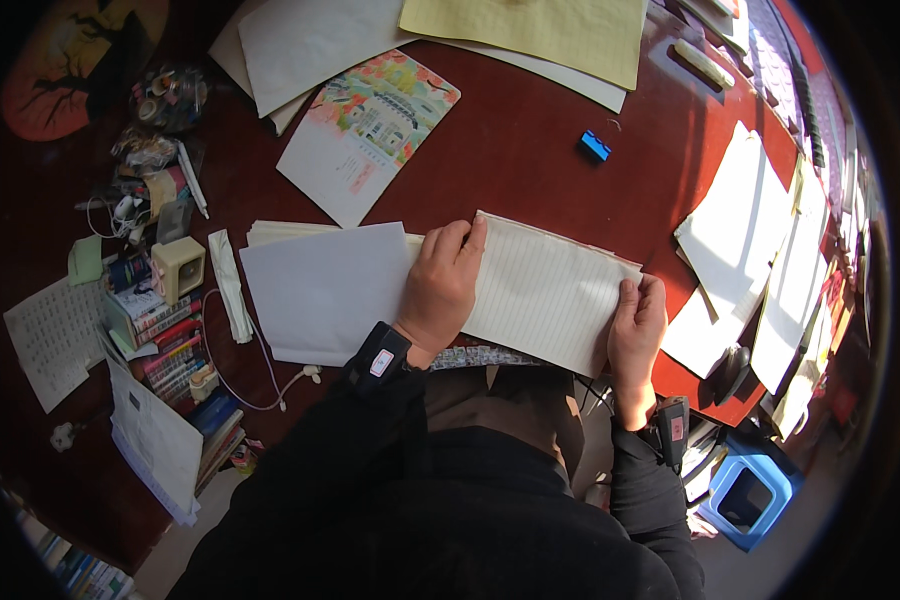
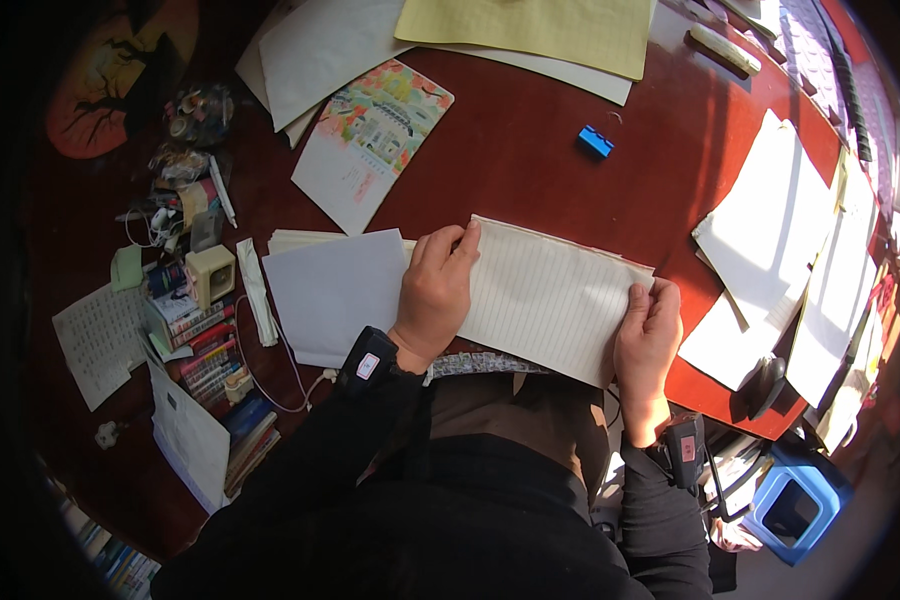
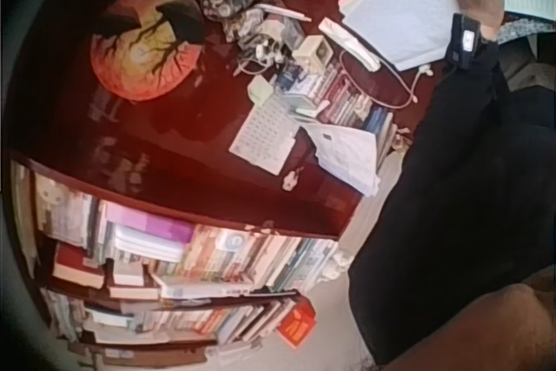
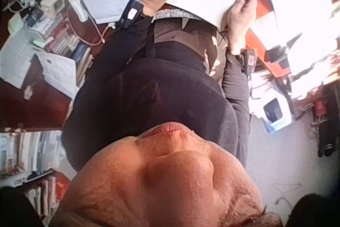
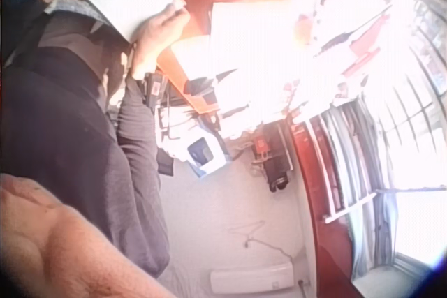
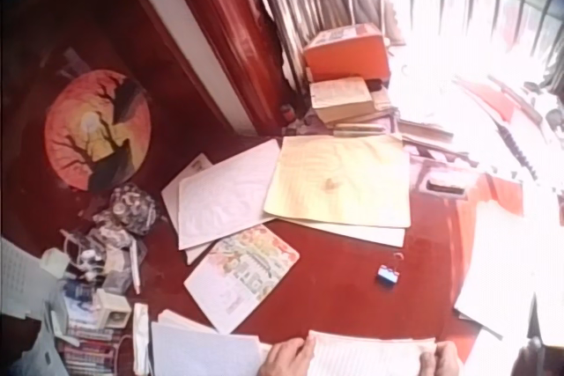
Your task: The person applies glue to the spine of a folded stack of lined paper, presses it to set, then inserts the glued block into a gray cardstock cover and closes it. The person handles paper, glue, and a cardstock cover on a cluttered desk.
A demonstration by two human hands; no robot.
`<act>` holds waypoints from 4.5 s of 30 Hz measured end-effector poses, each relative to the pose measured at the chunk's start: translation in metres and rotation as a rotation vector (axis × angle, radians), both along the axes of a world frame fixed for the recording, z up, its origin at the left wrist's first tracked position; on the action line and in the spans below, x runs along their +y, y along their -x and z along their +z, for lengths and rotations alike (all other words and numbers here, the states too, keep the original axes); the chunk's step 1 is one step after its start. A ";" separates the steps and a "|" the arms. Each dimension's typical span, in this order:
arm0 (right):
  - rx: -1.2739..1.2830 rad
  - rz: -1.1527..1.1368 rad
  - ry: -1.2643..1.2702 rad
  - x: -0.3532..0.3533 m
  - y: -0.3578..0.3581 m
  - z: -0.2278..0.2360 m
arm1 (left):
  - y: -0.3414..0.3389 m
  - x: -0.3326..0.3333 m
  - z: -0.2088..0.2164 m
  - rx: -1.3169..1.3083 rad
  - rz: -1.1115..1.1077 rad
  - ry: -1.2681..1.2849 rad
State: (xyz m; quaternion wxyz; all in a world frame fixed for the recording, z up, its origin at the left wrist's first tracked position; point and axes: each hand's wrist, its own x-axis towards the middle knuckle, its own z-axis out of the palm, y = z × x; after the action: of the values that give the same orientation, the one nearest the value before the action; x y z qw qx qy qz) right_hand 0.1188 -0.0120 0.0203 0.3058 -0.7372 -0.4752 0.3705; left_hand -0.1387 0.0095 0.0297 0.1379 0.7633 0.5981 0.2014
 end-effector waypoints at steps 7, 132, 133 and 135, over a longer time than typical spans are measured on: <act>-0.022 0.022 0.019 0.000 0.002 0.001 | -0.002 -0.001 0.012 0.108 -0.078 0.088; 0.098 -0.077 0.007 0.007 0.010 0.013 | -0.063 -0.015 0.015 0.476 -0.215 0.220; 0.104 -0.093 0.025 0.007 0.010 0.013 | -0.064 -0.014 0.015 0.494 -0.209 0.211; 0.125 -0.111 0.012 0.008 0.011 0.011 | -0.064 -0.013 0.017 0.488 -0.210 0.231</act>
State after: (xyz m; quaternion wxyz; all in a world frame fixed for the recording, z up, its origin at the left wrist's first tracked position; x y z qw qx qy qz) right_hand 0.1080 -0.0039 0.0316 0.3508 -0.7396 -0.4112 0.4011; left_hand -0.0746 -0.0039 0.0463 0.0961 0.8263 0.5501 -0.0730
